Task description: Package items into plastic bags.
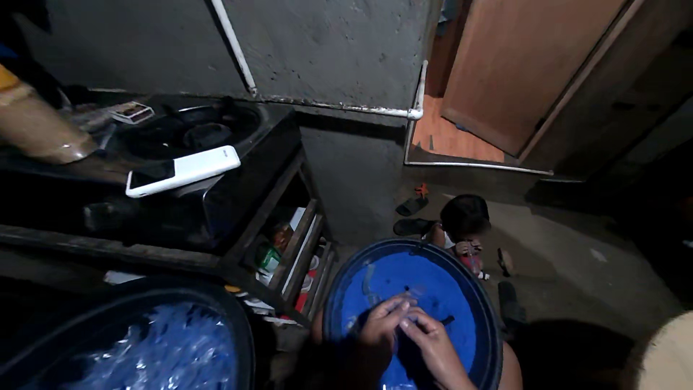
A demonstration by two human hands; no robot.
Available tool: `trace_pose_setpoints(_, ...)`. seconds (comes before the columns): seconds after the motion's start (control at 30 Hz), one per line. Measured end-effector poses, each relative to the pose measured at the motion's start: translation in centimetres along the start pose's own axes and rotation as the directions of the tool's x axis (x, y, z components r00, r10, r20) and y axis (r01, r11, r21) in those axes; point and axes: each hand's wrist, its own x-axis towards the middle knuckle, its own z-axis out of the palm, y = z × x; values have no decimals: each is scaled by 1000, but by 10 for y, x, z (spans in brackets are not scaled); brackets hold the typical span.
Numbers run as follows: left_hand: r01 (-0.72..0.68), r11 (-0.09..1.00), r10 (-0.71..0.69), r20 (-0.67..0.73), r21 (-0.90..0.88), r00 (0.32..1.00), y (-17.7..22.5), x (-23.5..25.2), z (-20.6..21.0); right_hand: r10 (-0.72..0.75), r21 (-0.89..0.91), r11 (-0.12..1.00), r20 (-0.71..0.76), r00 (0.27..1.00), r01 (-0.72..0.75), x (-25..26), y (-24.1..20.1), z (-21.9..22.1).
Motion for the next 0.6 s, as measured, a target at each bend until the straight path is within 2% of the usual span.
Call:
trace_pose_setpoints(0.07, 43, 994, -51, -86, -97, 995, 6, 2, 0, 24, 55, 998, 5, 1000, -24, 4, -4, 1)
trace_pose_setpoints(0.13, 56, 986, -78, -133, -160, 988, 15, 3, -7, 75, 126, 988, 90, 993, -87, 6, -9, -3)
trace_pose_setpoints(0.27, -37, 972, -12, -207, -233, 978, 17, 2, -19, 154, 259, 944, 200, 968, -203, -2, -9, -5)
trace_pose_setpoints(0.37, -111, 959, 8, -366, -261, 930, 14, 0, -33, 247, 185, 940, 213, 945, -287, -15, 0, -9)
trace_pose_setpoints(0.43, -158, 955, 41, -415, -251, 909, 5, -4, -55, 314, 95, 937, 191, 930, -336, -26, 9, -14)
trace_pose_setpoints(0.5, -166, 972, 76, -450, -165, 890, -4, -10, -77, 354, -1, 933, 174, 919, -359, -36, 16, -21)
trace_pose_setpoints(0.53, -157, 986, 111, -496, -52, 861, -7, -15, -83, 366, -62, 931, 166, 916, -361, -40, 18, -25)
trace_pose_setpoints(0.6, -133, 938, 301, -559, 320, 772, -7, -25, -84, 362, -251, 916, 178, 915, -313, -45, 17, -31)
